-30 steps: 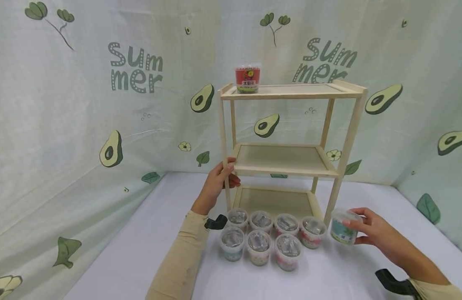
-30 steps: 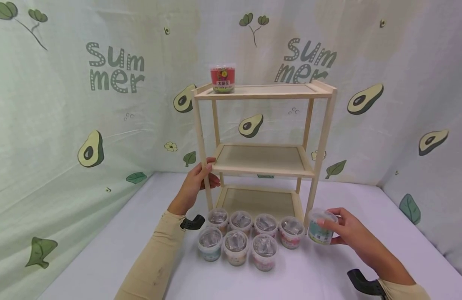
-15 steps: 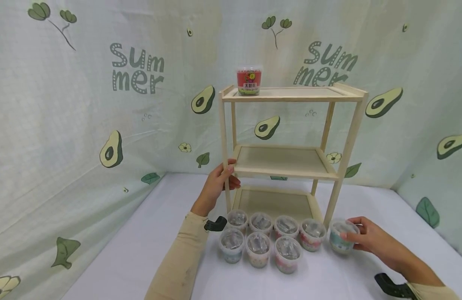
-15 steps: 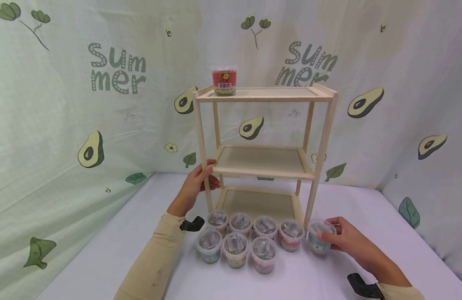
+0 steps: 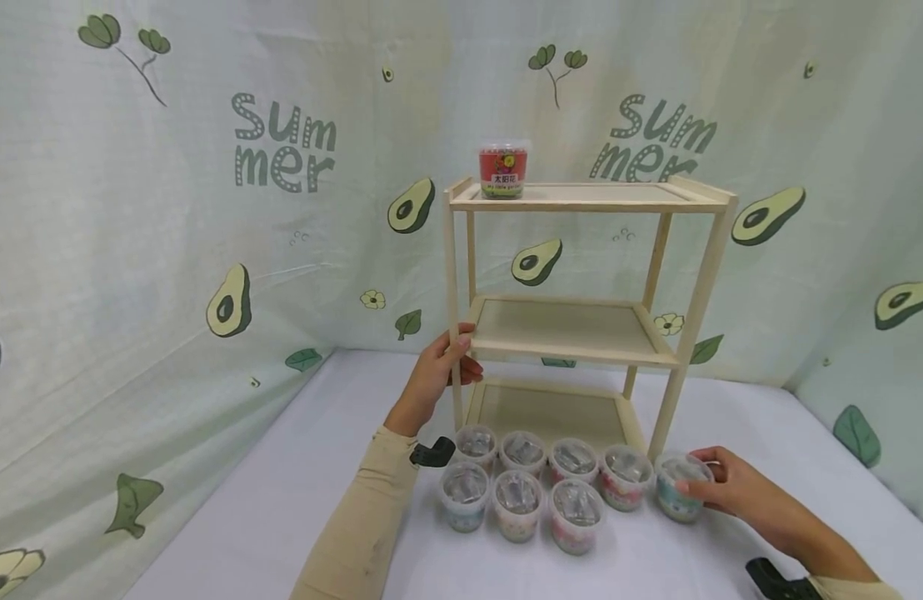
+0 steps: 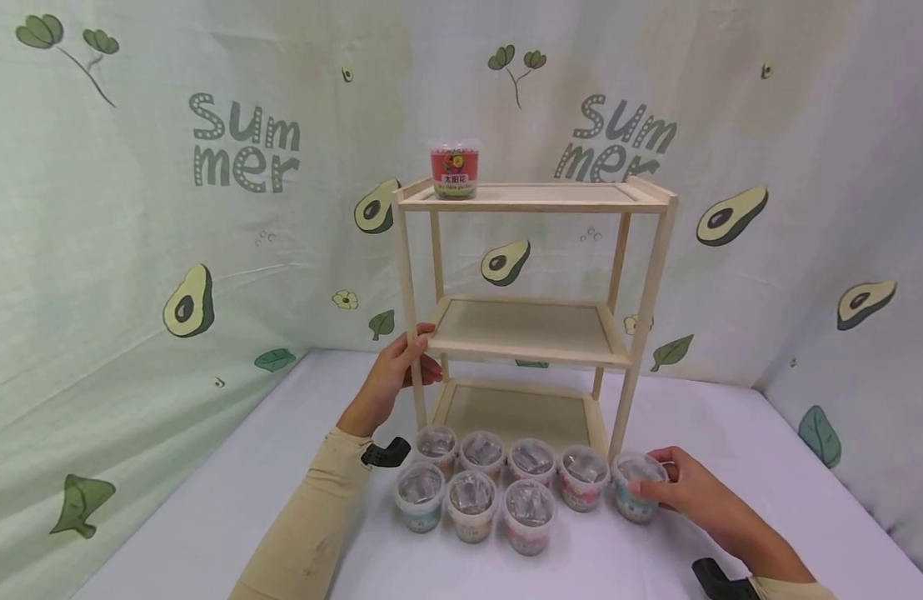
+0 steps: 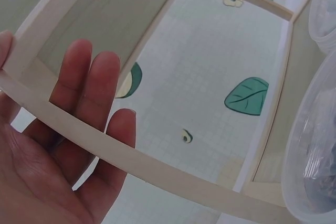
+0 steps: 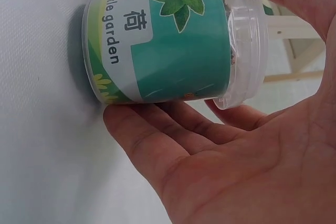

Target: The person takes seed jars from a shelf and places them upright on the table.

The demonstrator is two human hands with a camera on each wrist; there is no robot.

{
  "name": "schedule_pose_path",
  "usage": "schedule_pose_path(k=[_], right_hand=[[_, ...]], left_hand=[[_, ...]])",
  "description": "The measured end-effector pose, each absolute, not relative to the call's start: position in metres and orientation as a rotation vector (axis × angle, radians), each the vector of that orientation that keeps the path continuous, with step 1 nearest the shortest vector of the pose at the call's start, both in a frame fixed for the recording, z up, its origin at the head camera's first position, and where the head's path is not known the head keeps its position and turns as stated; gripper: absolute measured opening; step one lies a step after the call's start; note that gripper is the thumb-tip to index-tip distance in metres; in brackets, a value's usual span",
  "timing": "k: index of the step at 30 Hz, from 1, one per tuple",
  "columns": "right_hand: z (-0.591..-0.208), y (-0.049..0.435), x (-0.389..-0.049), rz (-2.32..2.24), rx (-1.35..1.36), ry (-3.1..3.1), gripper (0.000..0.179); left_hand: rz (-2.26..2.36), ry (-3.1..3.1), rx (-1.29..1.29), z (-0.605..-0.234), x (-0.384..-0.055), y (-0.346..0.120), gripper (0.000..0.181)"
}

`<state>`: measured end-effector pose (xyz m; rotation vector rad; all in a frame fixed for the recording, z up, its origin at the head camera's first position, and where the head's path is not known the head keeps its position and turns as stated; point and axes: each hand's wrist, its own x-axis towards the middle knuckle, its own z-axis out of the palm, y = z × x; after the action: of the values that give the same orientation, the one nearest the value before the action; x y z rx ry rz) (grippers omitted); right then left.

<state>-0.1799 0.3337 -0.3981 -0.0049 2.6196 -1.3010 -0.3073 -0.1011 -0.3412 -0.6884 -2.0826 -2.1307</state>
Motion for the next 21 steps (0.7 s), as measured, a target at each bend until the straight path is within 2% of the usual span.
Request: schedule_pose_path(k=[21], right_hand=[[-0.402, 0.3363, -0.1796, -1.25, -0.046, 2.641, 0.081]], left_hand=[[-2.137, -2.092, -0.69, -0.3396, -0.3037, -0.1022, 0.044]])
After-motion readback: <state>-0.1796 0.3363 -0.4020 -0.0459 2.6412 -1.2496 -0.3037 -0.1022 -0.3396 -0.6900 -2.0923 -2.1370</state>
